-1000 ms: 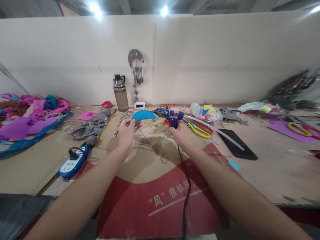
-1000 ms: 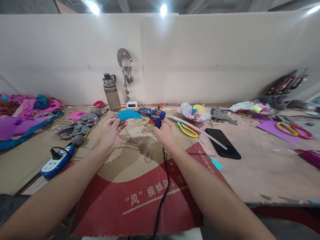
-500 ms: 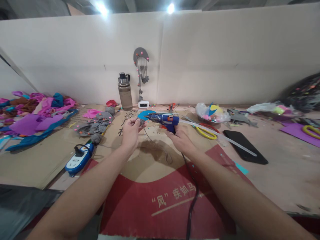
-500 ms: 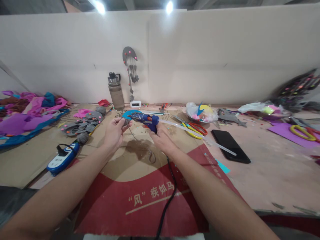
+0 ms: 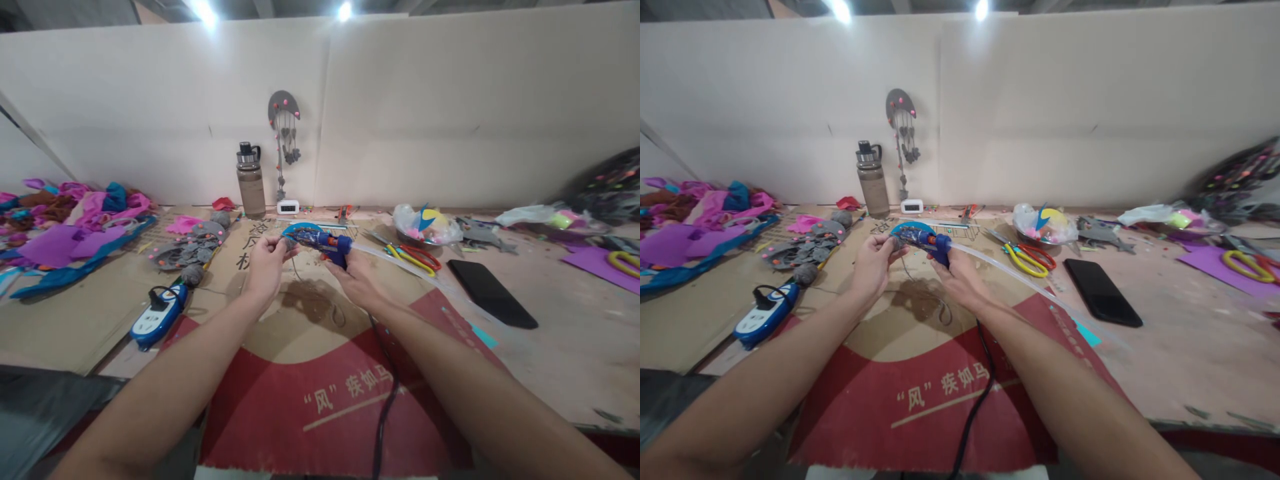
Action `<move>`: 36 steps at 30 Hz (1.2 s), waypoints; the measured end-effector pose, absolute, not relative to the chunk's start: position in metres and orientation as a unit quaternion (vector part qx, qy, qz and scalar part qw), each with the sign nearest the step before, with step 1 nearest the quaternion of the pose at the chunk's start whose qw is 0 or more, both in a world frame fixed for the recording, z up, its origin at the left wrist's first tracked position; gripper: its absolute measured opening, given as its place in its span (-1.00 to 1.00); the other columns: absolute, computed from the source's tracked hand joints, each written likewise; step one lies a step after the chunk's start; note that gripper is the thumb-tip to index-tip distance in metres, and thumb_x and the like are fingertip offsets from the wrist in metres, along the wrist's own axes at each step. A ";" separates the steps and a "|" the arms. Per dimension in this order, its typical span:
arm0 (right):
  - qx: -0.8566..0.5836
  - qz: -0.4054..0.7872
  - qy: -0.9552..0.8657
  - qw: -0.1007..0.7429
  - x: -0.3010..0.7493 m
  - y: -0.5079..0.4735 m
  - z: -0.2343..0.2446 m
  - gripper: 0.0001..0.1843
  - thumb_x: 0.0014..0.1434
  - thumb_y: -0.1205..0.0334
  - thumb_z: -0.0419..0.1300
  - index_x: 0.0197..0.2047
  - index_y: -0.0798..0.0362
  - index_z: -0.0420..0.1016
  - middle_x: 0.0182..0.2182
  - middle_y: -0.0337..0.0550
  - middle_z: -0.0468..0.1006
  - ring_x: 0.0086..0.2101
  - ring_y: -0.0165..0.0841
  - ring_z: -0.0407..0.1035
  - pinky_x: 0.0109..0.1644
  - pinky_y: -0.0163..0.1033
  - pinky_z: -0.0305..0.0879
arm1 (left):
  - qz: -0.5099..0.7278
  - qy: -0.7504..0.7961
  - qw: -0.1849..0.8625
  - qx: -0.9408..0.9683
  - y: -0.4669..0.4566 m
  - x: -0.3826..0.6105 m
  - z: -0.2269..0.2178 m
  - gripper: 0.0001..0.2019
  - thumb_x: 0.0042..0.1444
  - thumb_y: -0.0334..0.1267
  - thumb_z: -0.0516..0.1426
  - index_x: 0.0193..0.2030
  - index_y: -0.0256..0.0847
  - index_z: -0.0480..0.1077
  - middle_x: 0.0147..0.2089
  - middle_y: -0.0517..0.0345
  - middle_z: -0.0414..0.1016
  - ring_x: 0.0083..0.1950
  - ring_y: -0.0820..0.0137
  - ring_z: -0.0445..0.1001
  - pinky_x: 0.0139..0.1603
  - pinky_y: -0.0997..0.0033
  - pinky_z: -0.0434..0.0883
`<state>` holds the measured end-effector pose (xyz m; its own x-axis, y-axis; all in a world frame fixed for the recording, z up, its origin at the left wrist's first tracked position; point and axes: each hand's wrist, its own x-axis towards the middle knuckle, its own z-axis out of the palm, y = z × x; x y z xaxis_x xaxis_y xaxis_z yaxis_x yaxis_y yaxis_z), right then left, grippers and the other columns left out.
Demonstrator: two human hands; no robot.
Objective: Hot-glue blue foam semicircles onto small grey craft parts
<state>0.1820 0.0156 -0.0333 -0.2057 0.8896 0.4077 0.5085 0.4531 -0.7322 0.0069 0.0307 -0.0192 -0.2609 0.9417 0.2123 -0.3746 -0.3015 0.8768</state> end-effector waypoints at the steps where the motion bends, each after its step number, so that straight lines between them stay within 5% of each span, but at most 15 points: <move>1: -0.472 0.226 -0.742 0.420 0.182 0.016 -0.033 -0.77 0.21 0.10 0.04 -0.13 -0.03 0.42 -0.20 -0.13 0.55 -0.20 -0.26 0.42 -0.06 -0.16 0.31 | 0.706 0.362 0.465 0.392 0.030 0.007 -0.019 -0.87 0.00 -0.35 0.21 -0.41 -0.26 0.30 -0.43 0.19 0.45 -0.40 0.48 0.49 -0.18 0.30 0.51; 36: -0.484 0.159 -0.762 0.400 0.183 0.014 -0.030 -0.76 0.20 0.14 0.02 -0.15 0.05 0.39 -0.23 -0.02 0.51 -0.21 -0.18 0.37 -0.09 -0.06 0.28 | 0.714 0.354 0.444 0.411 0.035 0.003 -0.021 -0.84 0.00 -0.29 0.24 -0.40 -0.24 0.30 -0.41 0.19 0.46 -0.40 0.46 0.49 -0.19 0.28 0.52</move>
